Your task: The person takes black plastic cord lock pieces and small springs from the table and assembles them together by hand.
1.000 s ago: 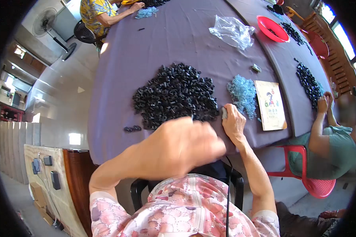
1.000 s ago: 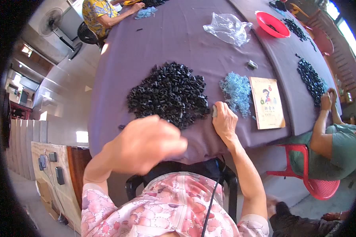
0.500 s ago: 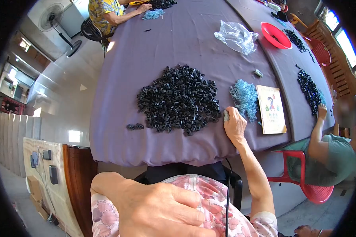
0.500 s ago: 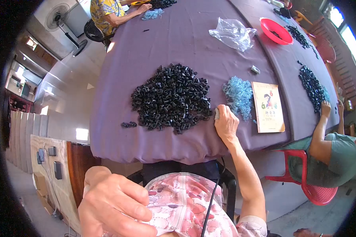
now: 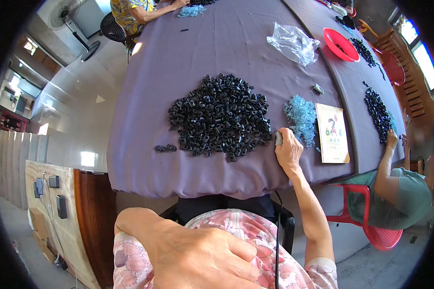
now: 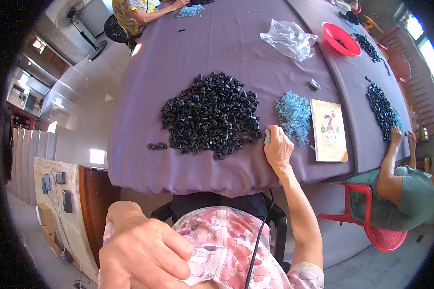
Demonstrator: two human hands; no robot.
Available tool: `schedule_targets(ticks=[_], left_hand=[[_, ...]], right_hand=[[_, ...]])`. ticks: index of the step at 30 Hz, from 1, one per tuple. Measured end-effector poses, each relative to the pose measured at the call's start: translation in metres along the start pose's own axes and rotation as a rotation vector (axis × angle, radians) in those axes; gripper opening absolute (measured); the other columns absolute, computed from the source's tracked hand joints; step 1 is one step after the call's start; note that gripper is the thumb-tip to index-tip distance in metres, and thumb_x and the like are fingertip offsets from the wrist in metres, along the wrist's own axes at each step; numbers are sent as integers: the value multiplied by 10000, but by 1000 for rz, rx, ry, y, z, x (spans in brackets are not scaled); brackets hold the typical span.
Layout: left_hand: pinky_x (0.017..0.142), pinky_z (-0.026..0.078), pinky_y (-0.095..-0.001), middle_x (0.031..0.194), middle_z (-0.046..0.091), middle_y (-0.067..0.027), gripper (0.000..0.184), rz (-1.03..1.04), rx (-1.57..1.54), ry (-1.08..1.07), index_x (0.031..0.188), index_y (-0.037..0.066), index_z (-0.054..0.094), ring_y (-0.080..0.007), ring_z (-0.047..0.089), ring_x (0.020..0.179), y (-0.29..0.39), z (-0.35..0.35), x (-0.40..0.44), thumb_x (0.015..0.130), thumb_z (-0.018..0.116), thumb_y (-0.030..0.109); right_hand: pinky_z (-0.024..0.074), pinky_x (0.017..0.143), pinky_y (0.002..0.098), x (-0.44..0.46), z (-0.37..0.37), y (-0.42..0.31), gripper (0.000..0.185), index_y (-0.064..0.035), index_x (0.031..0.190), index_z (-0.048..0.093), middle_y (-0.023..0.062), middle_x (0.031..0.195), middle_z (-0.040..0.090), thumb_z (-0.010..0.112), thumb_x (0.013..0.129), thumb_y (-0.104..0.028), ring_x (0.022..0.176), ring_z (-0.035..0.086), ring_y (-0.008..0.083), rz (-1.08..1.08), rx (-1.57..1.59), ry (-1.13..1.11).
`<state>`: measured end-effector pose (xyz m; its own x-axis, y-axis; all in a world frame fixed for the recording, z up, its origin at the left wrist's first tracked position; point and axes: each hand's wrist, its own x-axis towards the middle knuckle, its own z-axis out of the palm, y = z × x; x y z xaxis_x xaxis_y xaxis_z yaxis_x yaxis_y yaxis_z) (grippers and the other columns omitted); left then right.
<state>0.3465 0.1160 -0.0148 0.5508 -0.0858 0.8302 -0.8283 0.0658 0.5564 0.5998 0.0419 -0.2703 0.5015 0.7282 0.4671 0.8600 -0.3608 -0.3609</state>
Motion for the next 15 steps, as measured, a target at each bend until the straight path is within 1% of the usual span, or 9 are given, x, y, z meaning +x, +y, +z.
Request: schedule_targets(ticks=[2, 4, 6, 8, 9, 11, 13, 14, 15], left_hand=[[388, 293, -265, 676, 593, -112, 222, 102, 101, 159, 981, 118, 639, -128, 445, 423, -7, 14, 3, 786, 623, 12], [399, 300, -264, 690, 599, -104, 226, 77, 196, 203, 1004, 120, 640, -131, 458, 442, -8, 18, -2, 804, 615, 18], [481, 390, -297, 781, 622, -102, 106, -155, 198, 27, 896, 65, 631, -178, 544, 542, -7, 7, -25, 795, 604, 82], [516, 407, -296, 817, 630, -67, 144, -312, 456, -164, 976, 71, 620, -173, 569, 616, -27, 7, -49, 850, 569, 117], [558, 432, -301, 827, 624, -42, 214, -410, 491, -82, 1046, 73, 607, -177, 574, 668, -35, 5, -61, 846, 583, 144], [572, 450, -340, 799, 567, -78, 311, -523, 699, -127, 1036, 57, 563, -233, 581, 677, -49, -4, -84, 735, 632, 93], [602, 478, -366, 864, 602, -100, 312, -782, 757, -22, 1088, 66, 562, -267, 599, 686, -45, -14, -96, 782, 616, 99], [643, 505, -376, 964, 631, -117, 313, -793, 851, 88, 1132, 69, 559, -297, 615, 708, -41, -21, -98, 825, 604, 106], [673, 505, -301, 1031, 641, -135, 193, -825, 865, 295, 1009, 54, 609, -209, 642, 755, -37, -28, -100, 820, 632, 82]], right_hand=[[465, 645, 405, 0, 0, 0, 228, -91, 951, 515, 88, 880, 585, 559, 736, -29, 790, 600, 309, -4, -4, -6], [465, 649, 403, -1, 1, 2, 228, -88, 949, 515, 92, 885, 586, 573, 735, -36, 802, 596, 309, -1, -5, -16], [461, 640, 407, -1, 0, 1, 223, -91, 943, 515, 90, 880, 573, 576, 735, -41, 791, 592, 313, 1, 2, -7], [457, 629, 413, 1, -1, -1, 214, -94, 936, 514, 89, 875, 557, 578, 737, -46, 778, 586, 317, 8, -6, -7], [455, 623, 416, 1, -2, -3, 208, -97, 930, 513, 90, 871, 546, 579, 739, -49, 771, 583, 320, 17, -18, -16], [450, 611, 421, 0, -5, -5, 199, -101, 920, 512, 90, 867, 526, 578, 740, -52, 757, 575, 326, 29, -28, -25], [446, 600, 426, 2, -5, -8, 193, -104, 911, 511, 91, 865, 507, 575, 737, -51, 744, 566, 330, 24, -18, -25], [446, 597, 426, 1, -5, -8, 189, -105, 905, 509, 93, 866, 505, 573, 736, -50, 740, 564, 331, 23, -25, -32], [446, 594, 427, 1, -4, -7, 184, -105, 899, 508, 95, 867, 503, 572, 735, -49, 737, 563, 332, 23, -30, -36]])
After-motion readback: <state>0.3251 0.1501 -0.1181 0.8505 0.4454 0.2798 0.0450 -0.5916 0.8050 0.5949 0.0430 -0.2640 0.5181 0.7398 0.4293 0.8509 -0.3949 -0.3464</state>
